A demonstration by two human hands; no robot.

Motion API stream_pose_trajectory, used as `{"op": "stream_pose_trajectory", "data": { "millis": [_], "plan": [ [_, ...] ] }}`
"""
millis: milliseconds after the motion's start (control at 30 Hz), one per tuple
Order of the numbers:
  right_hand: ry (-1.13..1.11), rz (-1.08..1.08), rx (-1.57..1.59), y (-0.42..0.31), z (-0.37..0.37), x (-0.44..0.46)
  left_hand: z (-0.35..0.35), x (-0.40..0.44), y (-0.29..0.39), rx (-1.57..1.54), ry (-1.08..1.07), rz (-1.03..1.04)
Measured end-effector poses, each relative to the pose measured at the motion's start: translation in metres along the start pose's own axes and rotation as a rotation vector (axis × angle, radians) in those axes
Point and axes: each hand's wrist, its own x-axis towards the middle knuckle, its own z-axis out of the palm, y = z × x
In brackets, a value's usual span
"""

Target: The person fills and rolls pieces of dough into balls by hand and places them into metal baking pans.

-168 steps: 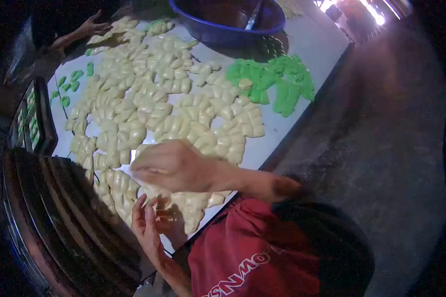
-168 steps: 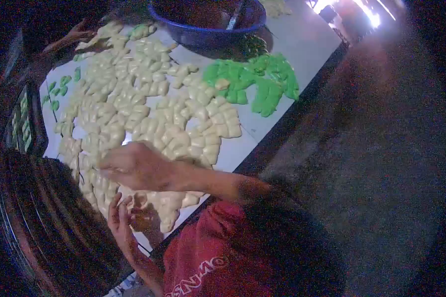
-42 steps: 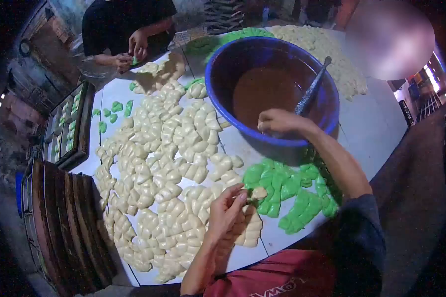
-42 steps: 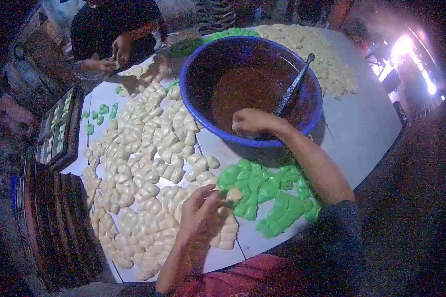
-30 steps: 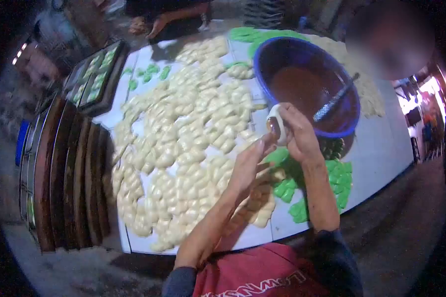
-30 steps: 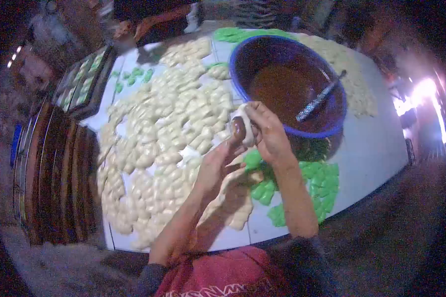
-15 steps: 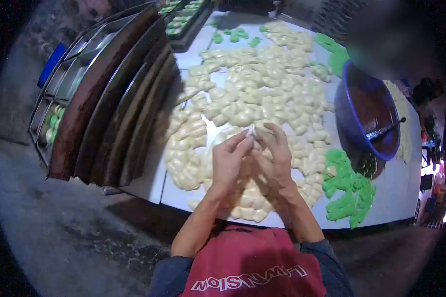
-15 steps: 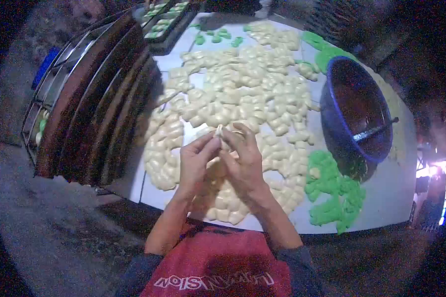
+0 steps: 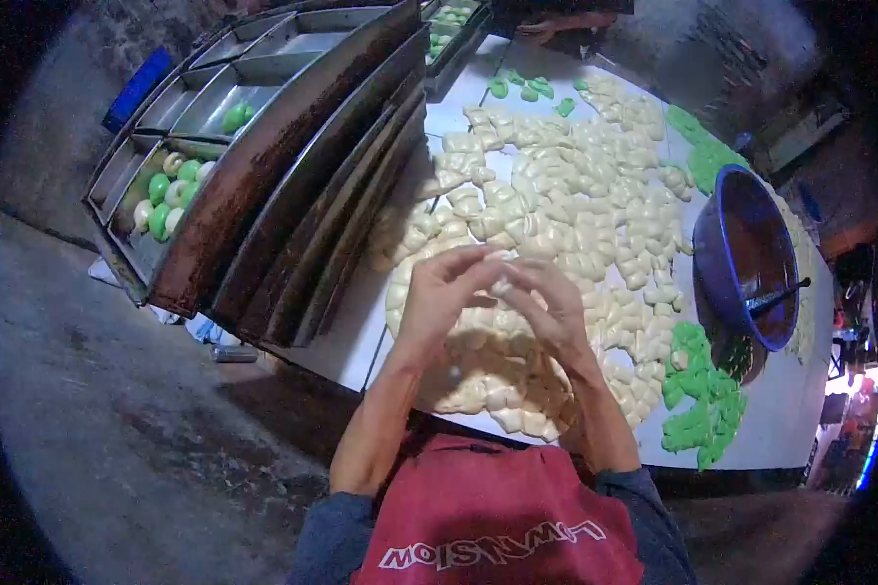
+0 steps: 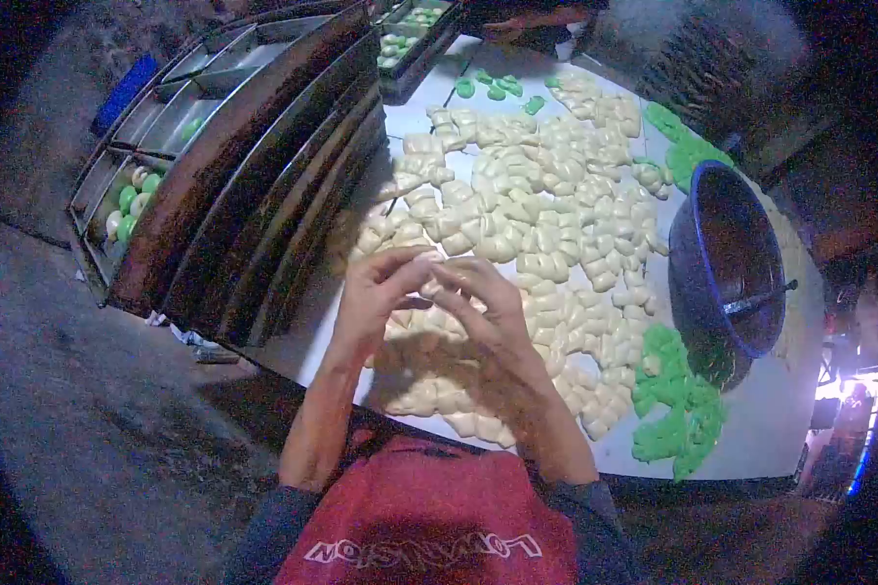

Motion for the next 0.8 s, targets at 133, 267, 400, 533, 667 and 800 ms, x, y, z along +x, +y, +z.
{"op": "stream_pose_trajectory", "data": {
  "millis": [133, 267, 400, 533, 667, 800],
  "plan": [
    [0.271, -0.202, 0.062, 0.004, 0.022, 0.009, -0.003, -0.006, -0.002, -0.009, -0.039, 0.172],
    [0.424, -0.31, 0.013, 0.008, 0.044, 0.018, -0.012, -0.008, 0.005, 0.151, -0.085, 0.2],
    [0.51, -0.473, -0.164, -0.002, 0.043, 0.03, -0.016, -0.014, 0.002, 0.0, -0.157, 0.154],
    [0.364, -0.271, -0.187, 0.001, 0.047, 0.039, -0.024, -0.012, 0.02, 0.151, -0.081, 0.173],
    [0.185, -0.318, -0.415, -0.033, 0.05, 0.054, -0.049, 0.003, 0.026, 0.028, 0.03, 0.123],
    [-0.119, -0.465, -0.592, -0.072, 0.046, 0.075, -0.064, 0.019, 0.023, -0.118, -0.105, 0.091]
  ]
}}
